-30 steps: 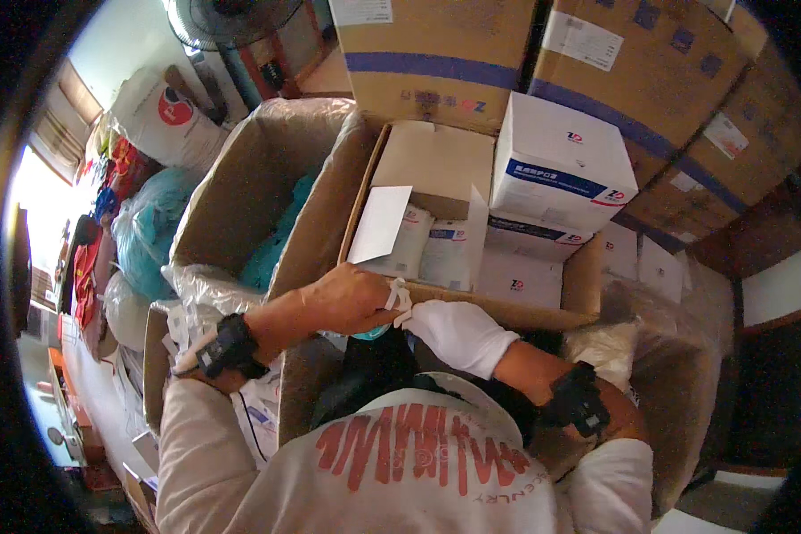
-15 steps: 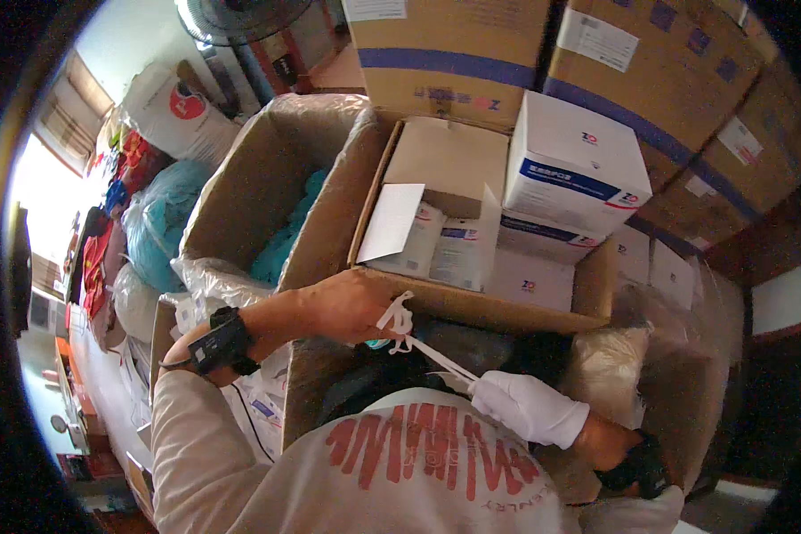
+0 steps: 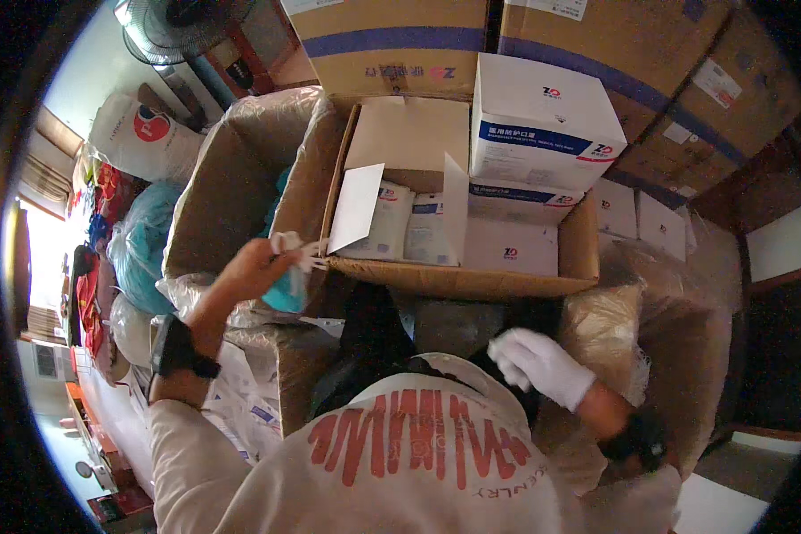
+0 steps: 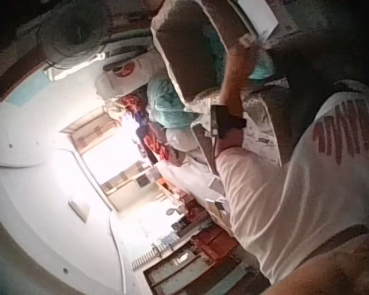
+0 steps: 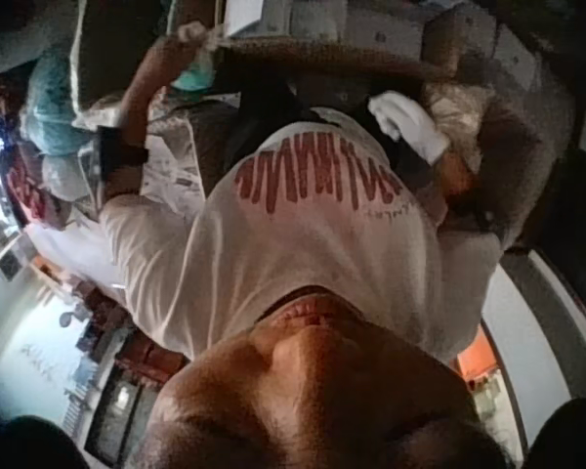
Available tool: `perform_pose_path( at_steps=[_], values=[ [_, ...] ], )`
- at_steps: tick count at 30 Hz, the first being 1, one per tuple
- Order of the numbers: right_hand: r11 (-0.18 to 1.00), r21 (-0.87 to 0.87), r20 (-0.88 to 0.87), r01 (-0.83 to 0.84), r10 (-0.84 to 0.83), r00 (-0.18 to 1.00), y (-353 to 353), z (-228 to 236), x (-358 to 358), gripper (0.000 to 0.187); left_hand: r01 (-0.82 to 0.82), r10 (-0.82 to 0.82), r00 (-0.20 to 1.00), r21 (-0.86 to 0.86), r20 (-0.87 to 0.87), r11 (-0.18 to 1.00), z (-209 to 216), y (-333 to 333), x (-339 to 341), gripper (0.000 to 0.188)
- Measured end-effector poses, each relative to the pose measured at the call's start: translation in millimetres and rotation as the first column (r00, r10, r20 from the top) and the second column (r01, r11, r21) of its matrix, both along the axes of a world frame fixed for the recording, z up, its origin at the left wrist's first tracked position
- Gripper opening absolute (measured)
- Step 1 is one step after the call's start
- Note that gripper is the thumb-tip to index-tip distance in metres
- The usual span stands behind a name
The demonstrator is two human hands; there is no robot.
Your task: Checking and packing medical masks and supplies into boxes.
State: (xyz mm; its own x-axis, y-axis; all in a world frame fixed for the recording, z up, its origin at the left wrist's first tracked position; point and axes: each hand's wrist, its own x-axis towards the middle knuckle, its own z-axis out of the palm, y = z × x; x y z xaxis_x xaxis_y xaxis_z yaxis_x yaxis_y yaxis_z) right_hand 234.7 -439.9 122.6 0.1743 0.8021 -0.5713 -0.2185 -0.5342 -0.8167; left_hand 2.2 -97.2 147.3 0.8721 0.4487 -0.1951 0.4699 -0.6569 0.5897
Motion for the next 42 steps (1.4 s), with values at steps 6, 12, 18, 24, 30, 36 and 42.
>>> perform_pose_path(
  at_steps=[6, 12, 18, 24, 30, 36, 42],
  values=[
    [0.964, 0.265, 0.08, -0.007, -0.015, 0.997, 92, 1, -8, 0.028, 0.172, -0.047, 0.965, -0.492, 0.257, 0.853, -10, -48, 39, 0.02],
    [0.934, 0.319, 0.149, -0.162, 0.119, 0.982, 121, 3, -19, 0.029, 0.236, -0.099, 0.954, -0.503, 0.284, 0.831, -1, -62, 43, 0.02],
    [0.76, 0.526, 0.391, -0.381, 0.182, 0.902, 127, -2, -30, 0.022, 0.262, -0.17, 0.961, -0.508, 0.22, 0.821, 0, -62, 37, 0.019],
    [0.762, 0.242, 0.423, -0.601, 0.475, 0.772, 90, 9, -16, 0.032, 0.369, -0.359, 0.902, 0.004, 0.24, 0.929, -8, -37, 6, 0.016],
    [0.863, 0.051, -0.002, -0.502, 0.503, 0.864, 45, -1, -19, 0.031, 0.45, -0.45, 0.893, 0.009, -0.004, 0.893, -9, -51, 17, 0.027],
    [0.912, -0.036, -0.144, -0.408, 0.399, 0.906, 29, 13, -21, 0.028, 0.538, -0.538, 0.841, 0.019, 0.053, 0.843, -17, -55, 25, 0.025],
    [0.902, -0.083, -0.071, -0.423, 0.418, 0.906, -20, 1, 5, 0.024, 0.186, -0.179, 0.982, 0.16, -0.061, 0.969, -22, 12, -19, 0.021]
  ],
)
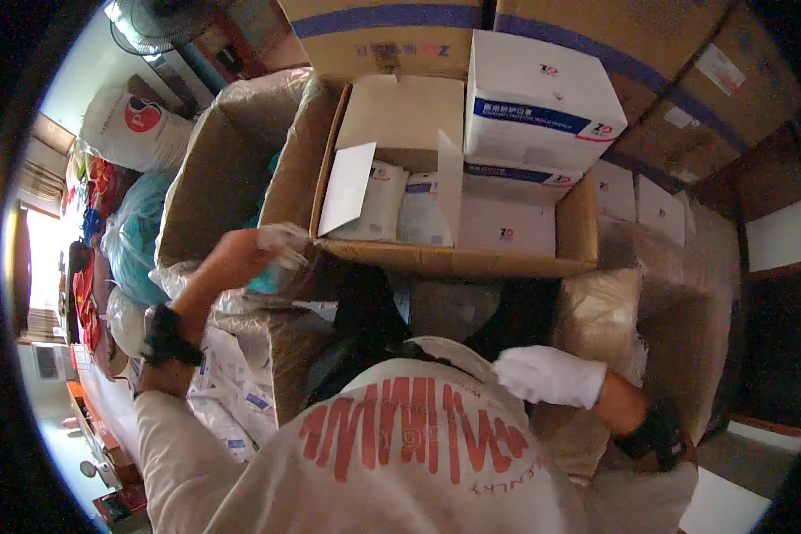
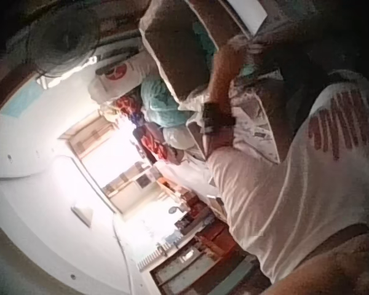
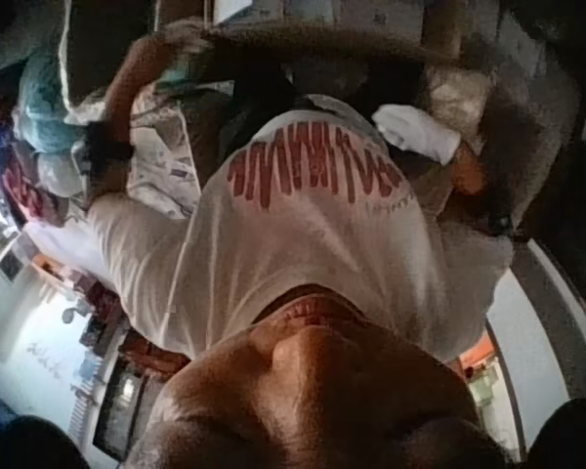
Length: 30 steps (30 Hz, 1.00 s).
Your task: Checking and packing medical masks and supplies into boxes.
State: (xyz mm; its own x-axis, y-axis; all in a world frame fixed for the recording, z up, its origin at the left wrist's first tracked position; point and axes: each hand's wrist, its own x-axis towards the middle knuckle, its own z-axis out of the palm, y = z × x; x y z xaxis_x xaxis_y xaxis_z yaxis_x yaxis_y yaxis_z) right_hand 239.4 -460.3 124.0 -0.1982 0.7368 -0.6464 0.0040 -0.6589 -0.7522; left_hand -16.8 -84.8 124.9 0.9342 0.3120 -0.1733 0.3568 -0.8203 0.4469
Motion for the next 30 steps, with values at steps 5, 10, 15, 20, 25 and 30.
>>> perform_pose_path(
  at_steps=[5, 10, 15, 20, 25, 30],
  values=[
    [0.92, -0.049, 0.002, 0.389, -0.389, 0.921, 26, -43, 8, 0.014, -0.087, 0.087, 0.996, -0.051, 0.002, 0.995, 7, -12, 26, 0.028],
    [0.856, -0.179, -0.076, 0.486, -0.504, 0.86, 51, -103, 14, 0.017, 0.034, -0.034, 0.999, -0.042, 0.007, 0.999, 2, -40, 65, 0.045],
    [0.845, 0.014, -0.035, 0.535, -0.534, 0.845, 64, -120, 30, 0.026, 0.187, -0.191, 0.962, -0.037, -0.197, 0.982, 20, -44, 82, 0.045],
    [0.62, 0.781, 0.199, 0.076, -0.362, 0.911, 131, -32, -3, 0.056, 0.183, -0.226, 0.971, -0.374, -0.075, 0.909, 37, -68, 97, 0.065],
    [0.8, 0.591, 0.049, 0.106, -0.167, 0.985, 145, 7, -26, 0.033, 0.074, -0.13, 0.988, -0.482, -0.084, 0.873, 66, -72, 96, 0.065],
    [0.867, 0.398, -0.123, 0.299, -0.273, 0.954, 109, -8, -19, 0.02, -0.03, 0.223, 0.943, -0.604, 0.248, 0.796, 33, -24, 58, 0.056]
  ],
)
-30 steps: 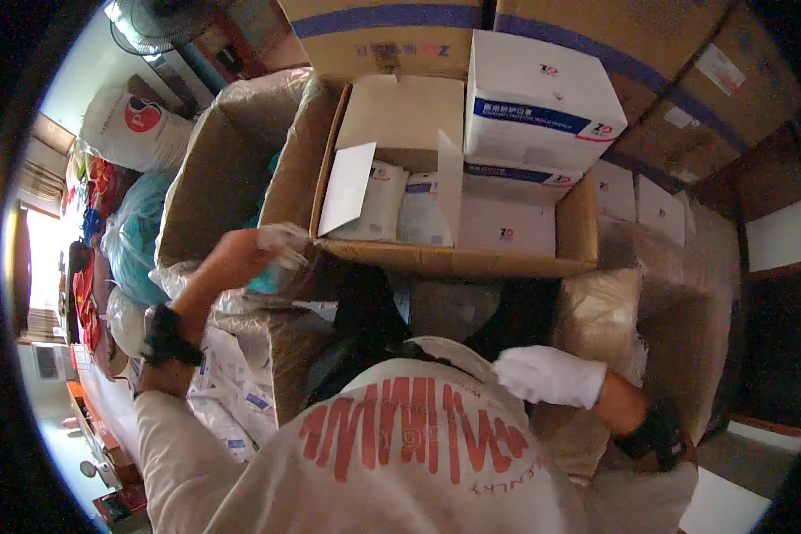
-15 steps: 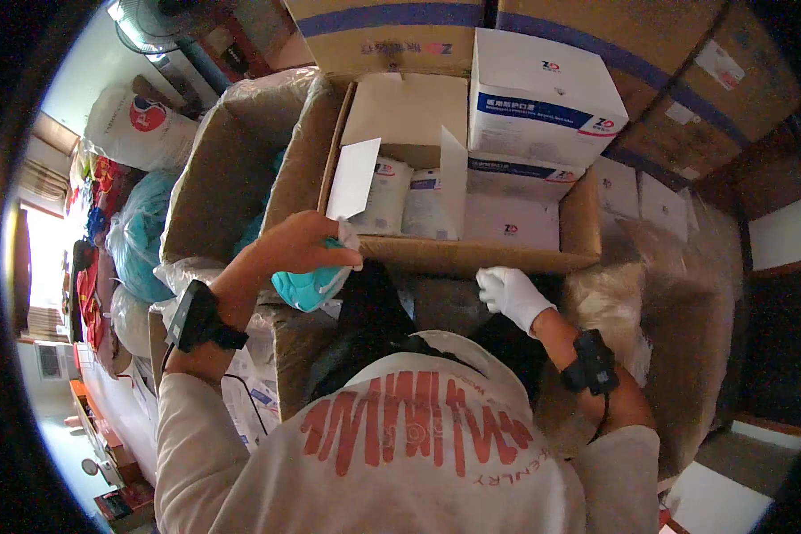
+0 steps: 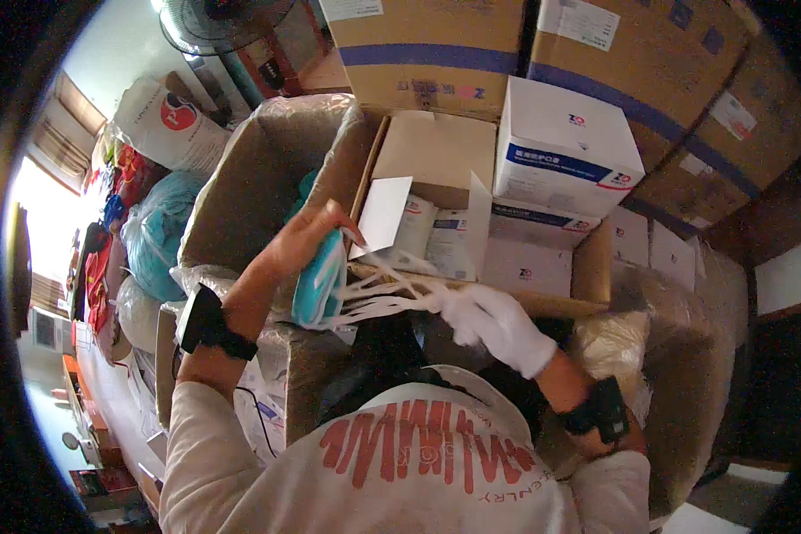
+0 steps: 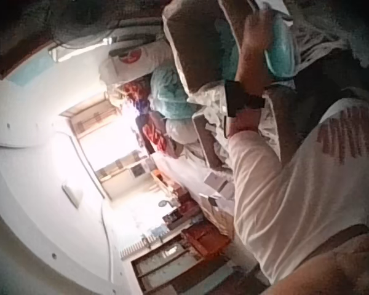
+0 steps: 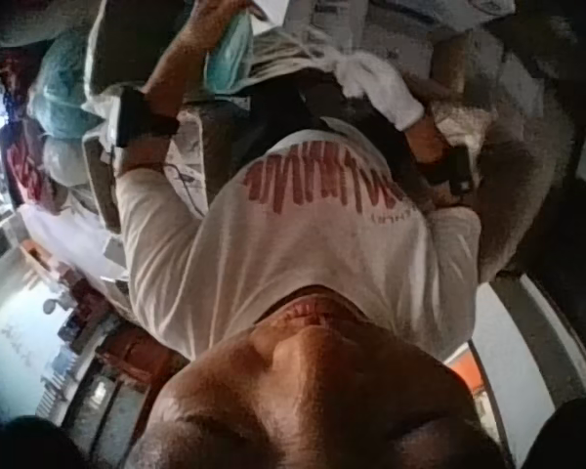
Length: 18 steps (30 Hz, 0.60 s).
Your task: Checking and packing medical masks and supplies into boxes.
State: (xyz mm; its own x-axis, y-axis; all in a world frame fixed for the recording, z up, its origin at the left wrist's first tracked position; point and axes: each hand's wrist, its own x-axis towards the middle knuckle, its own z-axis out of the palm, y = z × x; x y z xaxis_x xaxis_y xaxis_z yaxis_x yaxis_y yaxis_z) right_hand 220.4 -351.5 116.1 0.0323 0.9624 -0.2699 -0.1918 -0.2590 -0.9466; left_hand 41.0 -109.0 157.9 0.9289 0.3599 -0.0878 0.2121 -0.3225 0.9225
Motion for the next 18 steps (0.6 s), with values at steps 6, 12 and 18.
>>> perform_pose_path(
  at_steps=[6, 12, 18],
  values=[
    [0.972, -0.13, 0.852, -0.196, 0.211, 0.479, -15, 11, 39, 0.052, -0.26, 0.258, 0.956, 0.001, 0.142, 0.966, 7, 14, 1, 0.048],
    [0.847, 0.482, 0.701, -0.223, -0.22, 0.678, 69, 51, -11, 0.068, -0.092, 0.068, 0.95, 0.065, 0.303, 0.994, 17, -13, 33, 0.044],
    [0.925, 0.372, 0.489, -0.074, -0.127, 0.863, 67, 43, -28, 0.018, -0.36, 0.306, 0.926, 0.265, 0.223, 0.895, 26, -18, 21, 0.037]
  ],
)
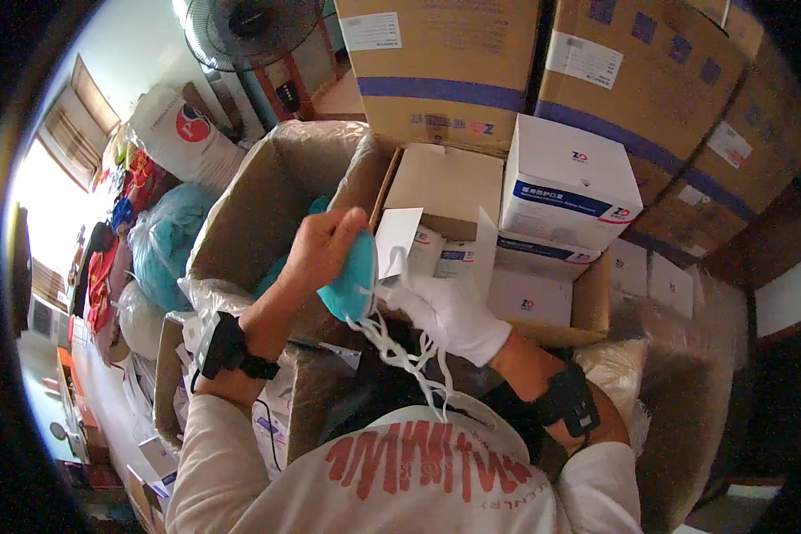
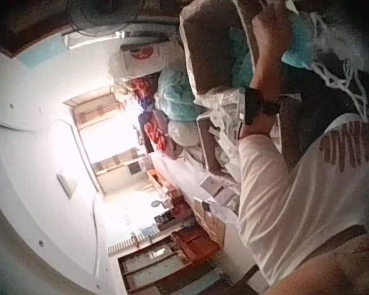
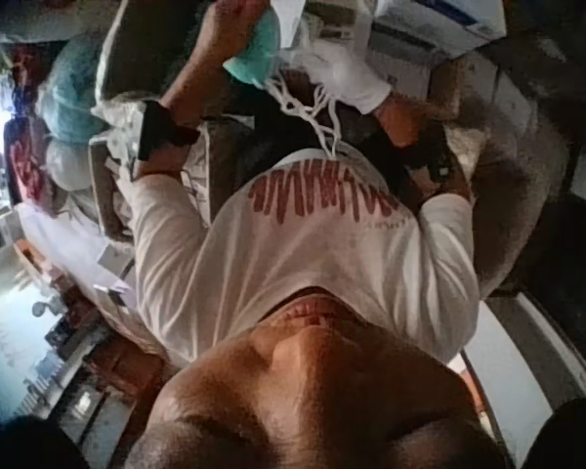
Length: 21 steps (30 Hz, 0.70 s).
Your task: Checking and packing medical masks and supplies into boxes.
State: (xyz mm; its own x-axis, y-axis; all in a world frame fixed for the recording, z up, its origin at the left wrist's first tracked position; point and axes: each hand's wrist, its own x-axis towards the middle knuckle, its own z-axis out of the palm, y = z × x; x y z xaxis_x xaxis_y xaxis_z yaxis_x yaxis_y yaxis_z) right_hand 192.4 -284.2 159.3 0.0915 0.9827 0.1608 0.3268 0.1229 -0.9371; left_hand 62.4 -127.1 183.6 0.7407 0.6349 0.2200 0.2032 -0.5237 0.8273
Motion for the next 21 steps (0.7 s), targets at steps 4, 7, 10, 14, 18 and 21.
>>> perform_pose_path(
  at_steps=[4, 7, 10, 14, 18, 21],
  values=[
    [0.971, 0.147, 0.642, -0.191, 0.053, 0.765, -23, -6, 12, 0.027, -0.234, 0.243, 0.967, -0.105, 0.08, 0.967, -4, 14, -2, 0.039],
    [0.98, 0.021, 0.565, -0.2, 0.153, 0.811, -28, 4, 23, 0.039, -0.192, 0.198, 0.974, -0.06, 0.114, 0.98, 1, 13, -3, 0.04],
    [0.955, 0.29, 0.382, 0.066, -0.179, 0.907, -16, 20, 25, 0.047, -0.041, 0.036, 0.995, 0.051, 0.09, 0.998, 5, 7, -2, 0.041],
    [0.982, 0.089, 0.166, -0.168, 0.152, 0.974, 15, 24, 5, 0.04, 0.067, -0.068, 0.984, 0.01, 0.164, 0.998, 12, -1, 14, 0.041],
    [0.97, -0.19, -0.179, -0.152, 0.118, 0.977, 4, 2, 10, 0.02, -0.152, 0.142, 0.981, 0.065, 0.135, 0.986, 12, 10, 12, 0.041],
    [0.83, 0.544, 0.436, -0.124, -0.154, 0.887, 14, 14, 10, 0.02, -0.313, 0.313, 0.95, -0.051, -0.013, 0.948, -11, 20, 13, 0.044]
  ],
)
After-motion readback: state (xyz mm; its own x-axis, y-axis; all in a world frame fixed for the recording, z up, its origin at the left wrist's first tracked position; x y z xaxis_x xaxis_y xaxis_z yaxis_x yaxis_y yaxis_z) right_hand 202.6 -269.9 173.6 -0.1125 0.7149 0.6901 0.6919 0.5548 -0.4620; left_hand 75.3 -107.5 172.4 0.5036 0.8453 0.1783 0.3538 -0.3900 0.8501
